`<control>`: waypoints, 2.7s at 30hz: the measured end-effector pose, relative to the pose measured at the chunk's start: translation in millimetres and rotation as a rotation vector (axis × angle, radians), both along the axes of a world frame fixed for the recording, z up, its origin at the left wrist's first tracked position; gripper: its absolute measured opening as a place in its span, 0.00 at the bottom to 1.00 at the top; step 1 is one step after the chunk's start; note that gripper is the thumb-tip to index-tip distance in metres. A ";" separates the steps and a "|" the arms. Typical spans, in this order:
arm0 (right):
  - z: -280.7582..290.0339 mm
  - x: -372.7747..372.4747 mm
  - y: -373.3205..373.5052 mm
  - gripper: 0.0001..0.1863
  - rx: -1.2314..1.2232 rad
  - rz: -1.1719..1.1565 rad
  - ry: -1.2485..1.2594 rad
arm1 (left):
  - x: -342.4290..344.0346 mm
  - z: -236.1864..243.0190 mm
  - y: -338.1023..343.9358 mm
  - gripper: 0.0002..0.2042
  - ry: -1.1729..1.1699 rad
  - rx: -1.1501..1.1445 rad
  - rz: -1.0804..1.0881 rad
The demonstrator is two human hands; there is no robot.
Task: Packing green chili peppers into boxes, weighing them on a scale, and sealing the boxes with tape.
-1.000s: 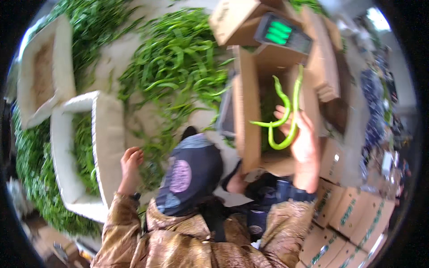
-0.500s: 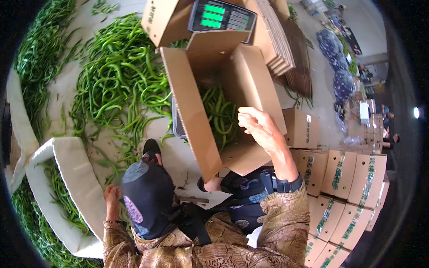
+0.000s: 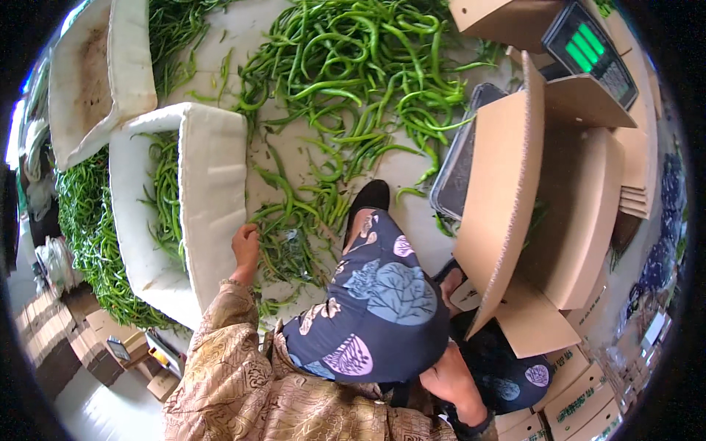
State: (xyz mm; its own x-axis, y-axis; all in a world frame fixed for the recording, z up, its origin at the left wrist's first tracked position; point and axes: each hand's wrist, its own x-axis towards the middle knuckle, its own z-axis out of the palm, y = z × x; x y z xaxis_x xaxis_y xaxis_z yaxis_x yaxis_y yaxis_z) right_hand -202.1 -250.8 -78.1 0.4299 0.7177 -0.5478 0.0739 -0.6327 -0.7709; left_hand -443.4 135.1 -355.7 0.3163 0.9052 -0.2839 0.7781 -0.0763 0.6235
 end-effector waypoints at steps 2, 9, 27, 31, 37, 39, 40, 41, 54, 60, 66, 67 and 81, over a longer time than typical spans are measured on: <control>-12.1 -16.1 5.7 0.16 -0.060 -0.213 0.004 | 6.6 11.4 3.2 0.07 0.017 0.089 -0.063; -30.2 -27.3 16.7 0.16 -0.128 -0.359 -0.030 | 105.9 -14.0 -2.2 0.16 0.033 0.039 -0.141; -37.2 -32.1 19.8 0.16 -0.193 -0.404 0.017 | 148.4 -37.4 44.9 0.16 0.359 0.056 -0.292; -41.2 -31.6 17.7 0.16 -0.183 -0.410 0.047 | 172.6 -9.9 54.8 0.18 0.328 -0.027 -0.208; -37.0 -30.2 21.7 0.16 -0.200 -0.419 0.027 | 169.1 105.9 91.8 0.15 -0.344 -0.155 -0.276; -37.2 -29.6 21.0 0.16 -0.192 -0.411 0.034 | 144.2 100.6 98.0 0.17 -0.206 -0.105 -0.295; -37.8 -29.7 21.6 0.16 -0.181 -0.410 0.040 | 124.9 88.6 97.5 0.18 -0.105 -0.131 -0.335; -38.3 -29.8 22.0 0.16 -0.178 -0.409 0.044 | 107.6 72.9 92.5 0.19 -0.010 -0.164 -0.375; -38.9 -33.2 20.7 0.17 -0.182 -0.410 0.035 | 42.2 11.1 32.2 0.18 0.152 -0.194 -0.281; -41.9 -32.0 22.3 0.17 -0.176 -0.411 0.045 | 32.2 53.2 60.4 0.16 -0.133 -0.753 0.007; -43.3 -33.2 24.0 0.17 -0.173 -0.409 0.044 | 36.2 24.4 23.9 0.21 -0.034 -0.405 -0.332; -42.9 -32.9 24.4 0.17 -0.173 -0.408 0.043 | 44.4 30.6 16.5 0.22 0.024 -0.345 -0.420; -38.0 -33.1 20.7 0.17 -0.143 -0.383 0.012 | 76.9 112.3 16.7 0.18 -0.818 -1.220 0.314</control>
